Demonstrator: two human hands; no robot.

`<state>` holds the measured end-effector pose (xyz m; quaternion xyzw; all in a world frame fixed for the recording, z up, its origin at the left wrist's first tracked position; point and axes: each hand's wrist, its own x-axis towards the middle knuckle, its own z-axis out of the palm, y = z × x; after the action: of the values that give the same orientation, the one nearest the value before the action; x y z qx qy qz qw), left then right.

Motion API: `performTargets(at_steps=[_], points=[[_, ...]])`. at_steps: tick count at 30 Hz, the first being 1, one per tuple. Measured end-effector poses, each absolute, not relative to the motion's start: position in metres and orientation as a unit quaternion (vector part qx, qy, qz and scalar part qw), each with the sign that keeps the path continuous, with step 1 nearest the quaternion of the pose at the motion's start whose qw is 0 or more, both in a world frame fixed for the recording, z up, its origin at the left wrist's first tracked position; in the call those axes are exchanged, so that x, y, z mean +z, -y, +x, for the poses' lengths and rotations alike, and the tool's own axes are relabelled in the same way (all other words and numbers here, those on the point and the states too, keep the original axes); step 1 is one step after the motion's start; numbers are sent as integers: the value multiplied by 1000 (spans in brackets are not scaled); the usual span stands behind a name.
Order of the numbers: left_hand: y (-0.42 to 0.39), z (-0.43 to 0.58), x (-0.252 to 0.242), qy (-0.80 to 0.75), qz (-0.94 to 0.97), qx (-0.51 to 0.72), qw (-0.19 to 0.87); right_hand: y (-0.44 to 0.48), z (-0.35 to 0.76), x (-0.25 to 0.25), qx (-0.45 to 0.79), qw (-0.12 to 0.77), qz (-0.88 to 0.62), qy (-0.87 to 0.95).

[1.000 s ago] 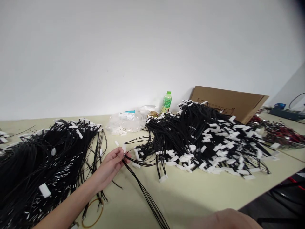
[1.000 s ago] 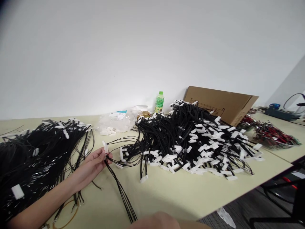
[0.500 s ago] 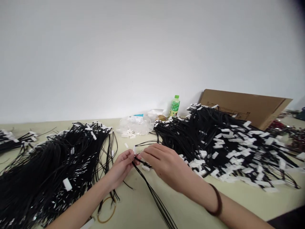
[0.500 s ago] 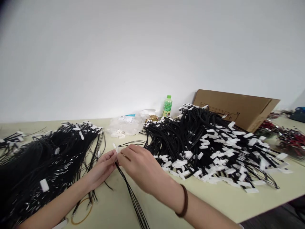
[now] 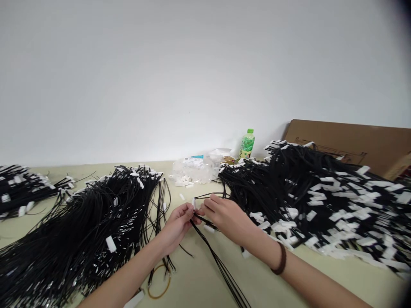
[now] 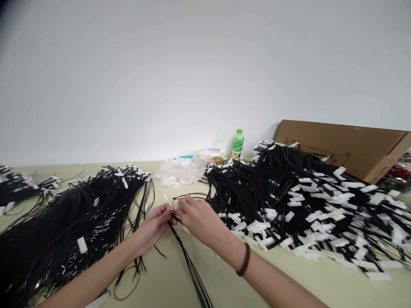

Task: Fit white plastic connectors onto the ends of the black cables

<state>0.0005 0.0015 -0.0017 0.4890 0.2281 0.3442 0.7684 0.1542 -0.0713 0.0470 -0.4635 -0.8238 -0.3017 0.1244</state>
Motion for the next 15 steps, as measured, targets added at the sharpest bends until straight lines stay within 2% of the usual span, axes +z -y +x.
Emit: performTargets(at_steps=[6, 15], points=[[2, 1, 1, -242, 502, 346, 755, 75, 167, 45, -338, 244, -512, 751], [3, 2, 0, -232, 575, 352, 701, 73, 151, 32, -285, 305, -500, 759]])
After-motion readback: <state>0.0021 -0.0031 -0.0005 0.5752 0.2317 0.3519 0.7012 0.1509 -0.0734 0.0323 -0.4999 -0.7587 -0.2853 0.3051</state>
